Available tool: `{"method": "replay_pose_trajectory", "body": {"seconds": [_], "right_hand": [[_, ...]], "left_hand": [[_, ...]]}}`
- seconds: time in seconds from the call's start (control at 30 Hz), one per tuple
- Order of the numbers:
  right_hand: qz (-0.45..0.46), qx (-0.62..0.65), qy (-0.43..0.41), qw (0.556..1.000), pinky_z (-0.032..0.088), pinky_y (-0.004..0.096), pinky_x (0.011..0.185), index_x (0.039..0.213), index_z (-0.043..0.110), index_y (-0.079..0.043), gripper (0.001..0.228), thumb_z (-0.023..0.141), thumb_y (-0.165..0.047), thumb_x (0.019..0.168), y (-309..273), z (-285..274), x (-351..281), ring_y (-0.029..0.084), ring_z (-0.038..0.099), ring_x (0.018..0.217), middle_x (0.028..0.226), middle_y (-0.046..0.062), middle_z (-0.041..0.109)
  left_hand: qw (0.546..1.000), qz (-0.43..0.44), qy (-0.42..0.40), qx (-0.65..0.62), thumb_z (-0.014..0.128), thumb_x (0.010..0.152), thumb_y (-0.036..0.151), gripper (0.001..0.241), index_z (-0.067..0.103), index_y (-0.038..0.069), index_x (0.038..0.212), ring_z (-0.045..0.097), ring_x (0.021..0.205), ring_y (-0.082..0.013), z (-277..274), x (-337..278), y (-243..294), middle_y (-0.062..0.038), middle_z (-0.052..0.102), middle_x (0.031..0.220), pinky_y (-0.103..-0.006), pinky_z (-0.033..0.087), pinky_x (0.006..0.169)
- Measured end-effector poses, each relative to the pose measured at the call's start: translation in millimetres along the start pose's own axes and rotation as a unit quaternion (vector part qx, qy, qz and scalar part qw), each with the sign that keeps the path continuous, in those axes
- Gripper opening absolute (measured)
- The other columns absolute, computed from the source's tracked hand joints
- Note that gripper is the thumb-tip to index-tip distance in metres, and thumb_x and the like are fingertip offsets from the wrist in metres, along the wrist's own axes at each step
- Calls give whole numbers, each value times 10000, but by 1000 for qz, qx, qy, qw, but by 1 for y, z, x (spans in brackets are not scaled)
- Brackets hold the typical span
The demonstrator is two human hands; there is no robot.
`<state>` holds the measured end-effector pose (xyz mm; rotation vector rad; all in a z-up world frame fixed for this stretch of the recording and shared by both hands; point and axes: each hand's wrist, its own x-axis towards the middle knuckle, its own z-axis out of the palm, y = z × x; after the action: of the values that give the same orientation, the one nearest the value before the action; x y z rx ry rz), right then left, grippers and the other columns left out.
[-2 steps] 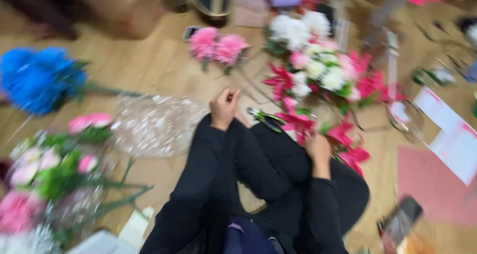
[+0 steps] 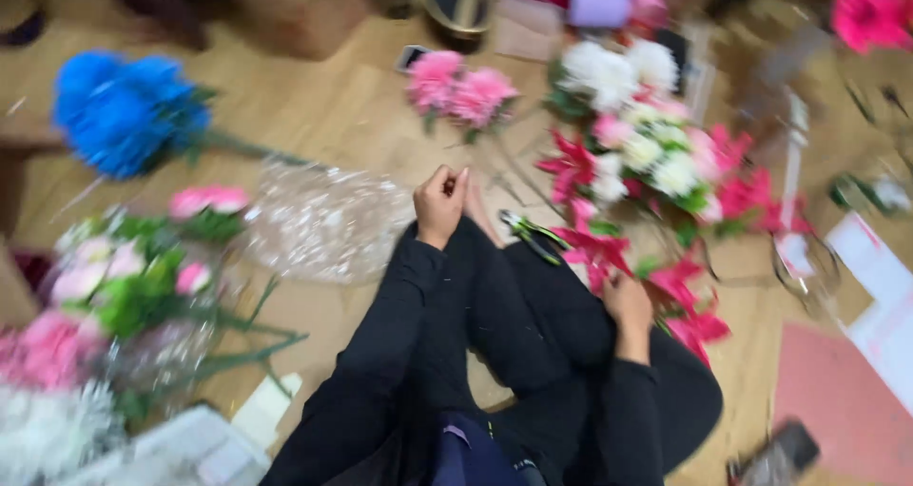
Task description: The person is assembling a floral arrangement by selecting various flowers and foliage, trimming stems with snips, and using a hot glue gun to secure components.
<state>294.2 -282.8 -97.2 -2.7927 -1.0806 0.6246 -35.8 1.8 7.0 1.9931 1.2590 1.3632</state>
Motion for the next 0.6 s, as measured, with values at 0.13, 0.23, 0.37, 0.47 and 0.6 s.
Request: {"method": "replay_pose_trajectory", "body": {"seconds": [0.13,0.23,0.37,0.47,0.6], "right_hand": [[-55,-124,-91,987,512,485,1051,1248,795,-240,612,524,-688,932,72,72,86,388,662,1262,1186,216,784],[-60,-151,-120,979,455,456,1129,1332,741,-317,772,449,-877,890,85,80,106,353,609,1345,1288,191,760],[-41,-100,-164,981,376,442,1182,1358,731,-199,649,533,-628,913,70,8,50,421,545,1377,1396,295,637],[-78,-122,-174,974,376,442,1182,1360,729,-198,649,532,-624,913,11,-24,16,420,546,1377,1398,295,637],[-129,-131,-168,968,377,443,1181,1362,727,-196,648,530,-620,913,-38,-76,-19,420,547,1377,1400,294,637]], "left_hand": [[991,-126,15,37,738,955,390,169,702,260,853,749,708,-183,-82,-31,-60,77,726,651,-333,584,673],[963,-240,22,119,734,962,421,219,753,206,992,759,857,-274,-162,-91,-137,-26,782,819,-421,584,766],[895,-330,234,187,689,934,303,78,702,246,882,681,771,-281,-260,-136,-190,-15,735,808,-412,481,717],[803,-378,436,150,671,988,329,205,651,245,802,672,659,-123,-303,-169,-230,44,668,617,-273,503,735],[765,-463,422,147,766,870,255,219,634,179,1028,630,1026,-341,-306,-190,-301,-82,606,1035,-416,479,946]]}}
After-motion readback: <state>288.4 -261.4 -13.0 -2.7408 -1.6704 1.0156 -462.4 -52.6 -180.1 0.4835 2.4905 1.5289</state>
